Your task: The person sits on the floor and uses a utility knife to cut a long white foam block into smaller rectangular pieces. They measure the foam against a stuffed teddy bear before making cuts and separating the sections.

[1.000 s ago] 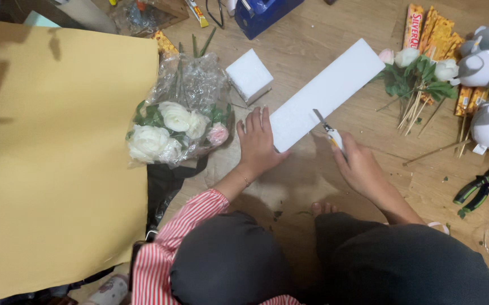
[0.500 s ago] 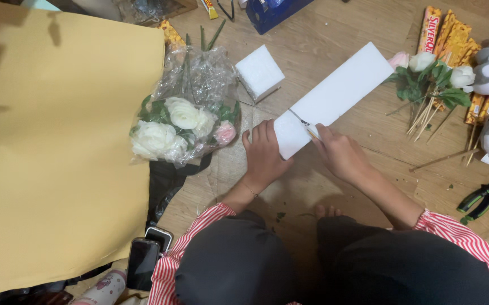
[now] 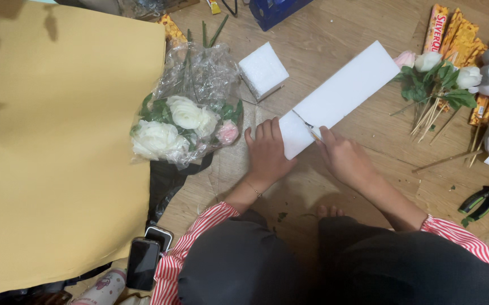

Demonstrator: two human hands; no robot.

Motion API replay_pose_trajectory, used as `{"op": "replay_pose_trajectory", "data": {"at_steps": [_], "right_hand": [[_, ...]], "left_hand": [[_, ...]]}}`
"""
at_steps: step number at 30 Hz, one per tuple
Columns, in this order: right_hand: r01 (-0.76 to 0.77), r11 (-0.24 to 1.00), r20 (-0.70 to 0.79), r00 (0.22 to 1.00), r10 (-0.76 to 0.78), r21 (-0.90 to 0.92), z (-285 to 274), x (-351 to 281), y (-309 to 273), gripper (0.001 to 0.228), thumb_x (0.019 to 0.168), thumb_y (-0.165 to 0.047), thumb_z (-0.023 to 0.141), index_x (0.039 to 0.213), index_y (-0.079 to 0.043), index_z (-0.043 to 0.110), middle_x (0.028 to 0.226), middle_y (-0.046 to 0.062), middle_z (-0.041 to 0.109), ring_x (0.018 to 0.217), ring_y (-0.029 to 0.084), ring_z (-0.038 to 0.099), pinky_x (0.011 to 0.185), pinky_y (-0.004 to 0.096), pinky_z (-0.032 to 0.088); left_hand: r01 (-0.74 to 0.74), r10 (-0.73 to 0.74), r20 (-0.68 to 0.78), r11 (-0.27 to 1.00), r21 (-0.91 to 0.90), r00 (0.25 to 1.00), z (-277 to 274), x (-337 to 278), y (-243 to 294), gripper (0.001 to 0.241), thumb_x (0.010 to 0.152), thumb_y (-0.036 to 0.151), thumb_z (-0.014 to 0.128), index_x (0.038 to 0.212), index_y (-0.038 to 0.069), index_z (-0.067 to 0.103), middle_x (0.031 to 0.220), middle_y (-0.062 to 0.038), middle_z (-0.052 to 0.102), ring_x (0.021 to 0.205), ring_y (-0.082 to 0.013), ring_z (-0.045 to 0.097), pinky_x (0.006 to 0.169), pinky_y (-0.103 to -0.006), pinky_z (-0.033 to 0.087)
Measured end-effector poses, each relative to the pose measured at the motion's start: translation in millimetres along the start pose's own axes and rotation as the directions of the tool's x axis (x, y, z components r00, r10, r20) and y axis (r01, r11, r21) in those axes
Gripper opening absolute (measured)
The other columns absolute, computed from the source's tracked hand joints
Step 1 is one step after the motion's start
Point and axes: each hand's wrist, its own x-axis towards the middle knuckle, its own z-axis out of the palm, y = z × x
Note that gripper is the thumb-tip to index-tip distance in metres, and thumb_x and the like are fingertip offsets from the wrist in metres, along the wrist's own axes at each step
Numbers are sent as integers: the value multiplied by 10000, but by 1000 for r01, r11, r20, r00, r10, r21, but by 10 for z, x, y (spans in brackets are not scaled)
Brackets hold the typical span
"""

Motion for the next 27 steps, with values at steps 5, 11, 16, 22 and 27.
{"op": "replay_pose_trajectory", "data": {"at_steps": [5,11,16,22,27], "right_hand": [[1,999,20,1000,0,-48,-104,10,-101,372,1064,-160,488,1375,18,586,1047,254,739,953,380,762,783,499,645],[24,992,10,1000,-23,-121,95,27,25,363,1030,-105,491,1348,36,596,979,234,743,874,359,776,717,473,654],[41,989,88,996,-28,-145,165,200,39,387,1027,-97,441,1361,74,531,1002,280,714,836,394,773,692,511,646],[48,962,289,957,33,-269,173,385,71,391,1006,-93,414,1305,114,558,905,210,701,799,312,779,614,410,629],[13,985,363,930,52,-174,-6,408,21,367,1007,-84,369,1203,138,586,851,238,701,739,356,775,575,449,625]], "left_hand": [[-38,39,-3,997,74,999,49,120,22,939,697,388,784,1422,-79,412,1234,-226,545,1255,-401,523,1048,-730,280],[-37,39,-62,999,26,997,336,194,-84,877,686,467,743,1338,-52,469,1112,-165,543,1110,-348,585,944,-566,471],[-23,23,-35,1000,-3,999,289,229,-67,876,664,489,748,1299,-50,479,1040,-128,512,1000,-318,581,816,-458,537],[-36,31,55,994,99,998,359,236,-90,981,635,489,813,1351,-59,427,1077,-134,475,1009,-310,539,814,-417,524],[-10,-5,105,989,147,994,298,265,-51,985,659,494,795,1366,-69,404,1113,-155,470,1034,-318,521,830,-410,533]]}}
